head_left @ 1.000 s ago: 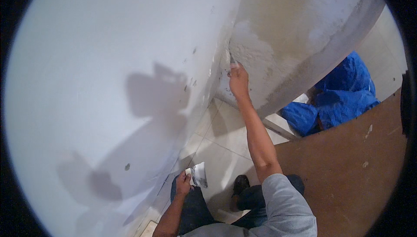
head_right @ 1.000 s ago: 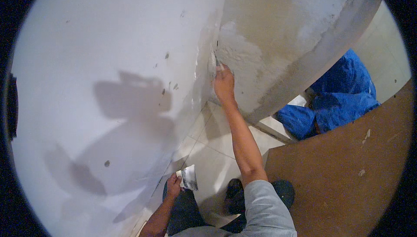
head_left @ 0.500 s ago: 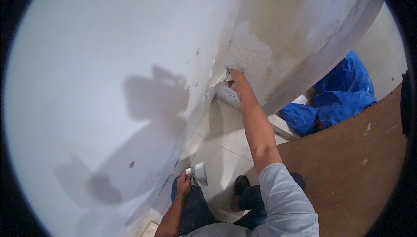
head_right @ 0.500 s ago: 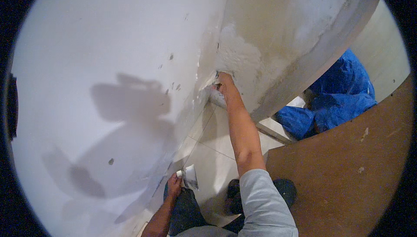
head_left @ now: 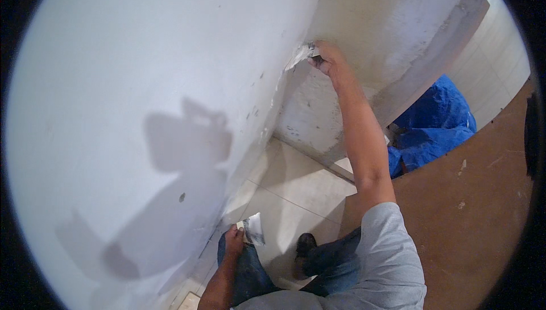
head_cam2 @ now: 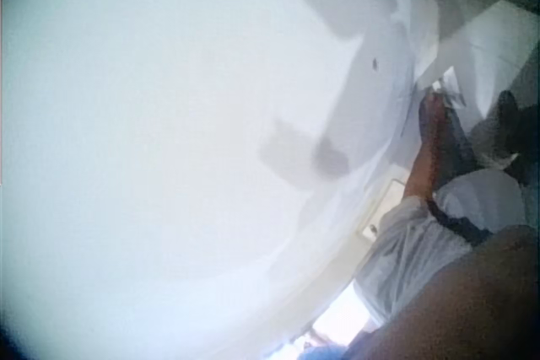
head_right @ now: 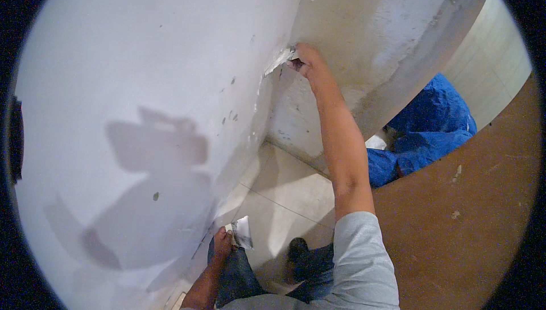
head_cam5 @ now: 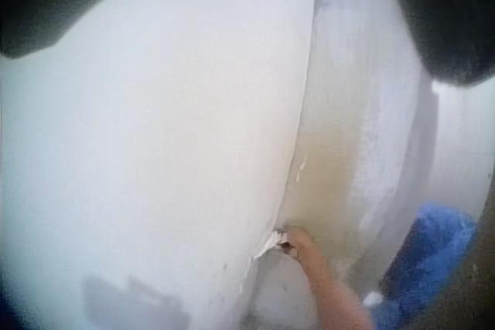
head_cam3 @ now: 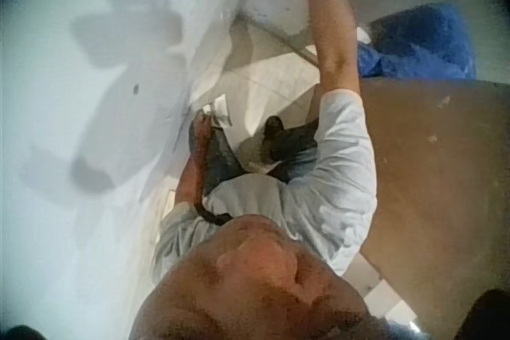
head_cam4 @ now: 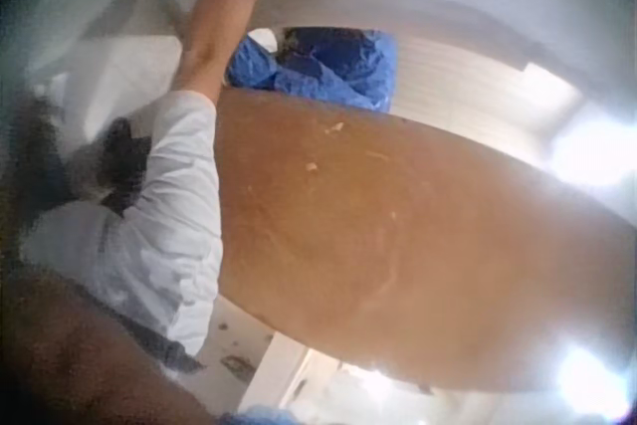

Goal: The person scoops plaster onto putty knives, mixes the plaster between the blades, and applies it to the wall corner using a putty knife.

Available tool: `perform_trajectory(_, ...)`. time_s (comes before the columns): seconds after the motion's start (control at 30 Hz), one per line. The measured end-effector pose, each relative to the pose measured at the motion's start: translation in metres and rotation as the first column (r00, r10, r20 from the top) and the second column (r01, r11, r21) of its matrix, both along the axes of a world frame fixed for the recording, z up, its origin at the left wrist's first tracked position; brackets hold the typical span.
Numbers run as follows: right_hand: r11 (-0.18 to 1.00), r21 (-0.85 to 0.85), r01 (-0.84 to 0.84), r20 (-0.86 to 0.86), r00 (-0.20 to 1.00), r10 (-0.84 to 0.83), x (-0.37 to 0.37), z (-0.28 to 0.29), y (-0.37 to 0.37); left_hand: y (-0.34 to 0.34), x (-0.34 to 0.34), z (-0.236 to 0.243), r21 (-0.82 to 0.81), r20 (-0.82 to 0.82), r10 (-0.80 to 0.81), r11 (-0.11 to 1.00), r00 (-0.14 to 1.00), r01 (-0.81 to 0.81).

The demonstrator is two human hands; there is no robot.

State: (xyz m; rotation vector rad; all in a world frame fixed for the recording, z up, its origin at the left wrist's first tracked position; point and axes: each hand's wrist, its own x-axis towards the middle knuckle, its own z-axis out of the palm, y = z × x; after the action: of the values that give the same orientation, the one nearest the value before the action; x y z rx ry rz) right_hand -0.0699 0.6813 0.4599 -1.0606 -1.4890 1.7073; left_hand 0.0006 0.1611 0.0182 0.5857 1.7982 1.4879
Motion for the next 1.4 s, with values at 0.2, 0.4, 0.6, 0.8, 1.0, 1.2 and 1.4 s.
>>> perform_trajectory(0.2, 0.909, 0.397, 0.126, -0.058, 0.992, -0.112, 0.014, -0.020, -0.052, -0.023, -0.015, -0.061, -0.142, 0.026, 0.040, 0.989, 0.999, -0.036)
perform_trajectory(0.4, 0.395, 0.890, 0.228, 0.010, 0.857, -0.516, 0.011, -0.074, -0.037, 0.003, -0.002, -0.031, -0.133, -0.152, -0.058, 0.990, 0.987, 0.038)
perform_trajectory(0.6, 0.521, 0.757, 0.395, -0.135, 0.874, -0.466, -0.029, -0.075, -0.058, -0.007, 0.000, -0.028, -0.062, 0.168, 0.055, 0.997, 0.984, -0.045)
perform_trajectory(0.8, 0.403, 0.853, 0.332, -0.171, 0.907, -0.385, -0.030, -0.064, -0.175, -0.003, -0.004, 0.008, -0.124, 0.079, -0.003, 0.992, 0.997, 0.013)
perform_trajectory(1.0, 0.280, 0.947, 0.157, -0.111, 0.979, -0.173, 0.014, -0.104, -0.243, 0.001, 0.002, -0.011, -0.047, 0.225, 0.048, 0.998, 0.973, -0.039)
perform_trajectory(1.2, 0.932, 0.252, 0.260, 0.052, 0.958, -0.282, 0.046, -0.228, -0.160, -0.017, -0.009, -0.038, -0.108, -0.071, 0.045, 0.993, 0.996, -0.052)
perform_trajectory(1.4, 0.884, -0.383, 0.266, 0.184, 0.960, -0.210, 0.066, -0.378, -0.080, 0.000, -0.006, 0.000, -0.156, 0.248, 0.046, 0.988, 0.968, -0.007)
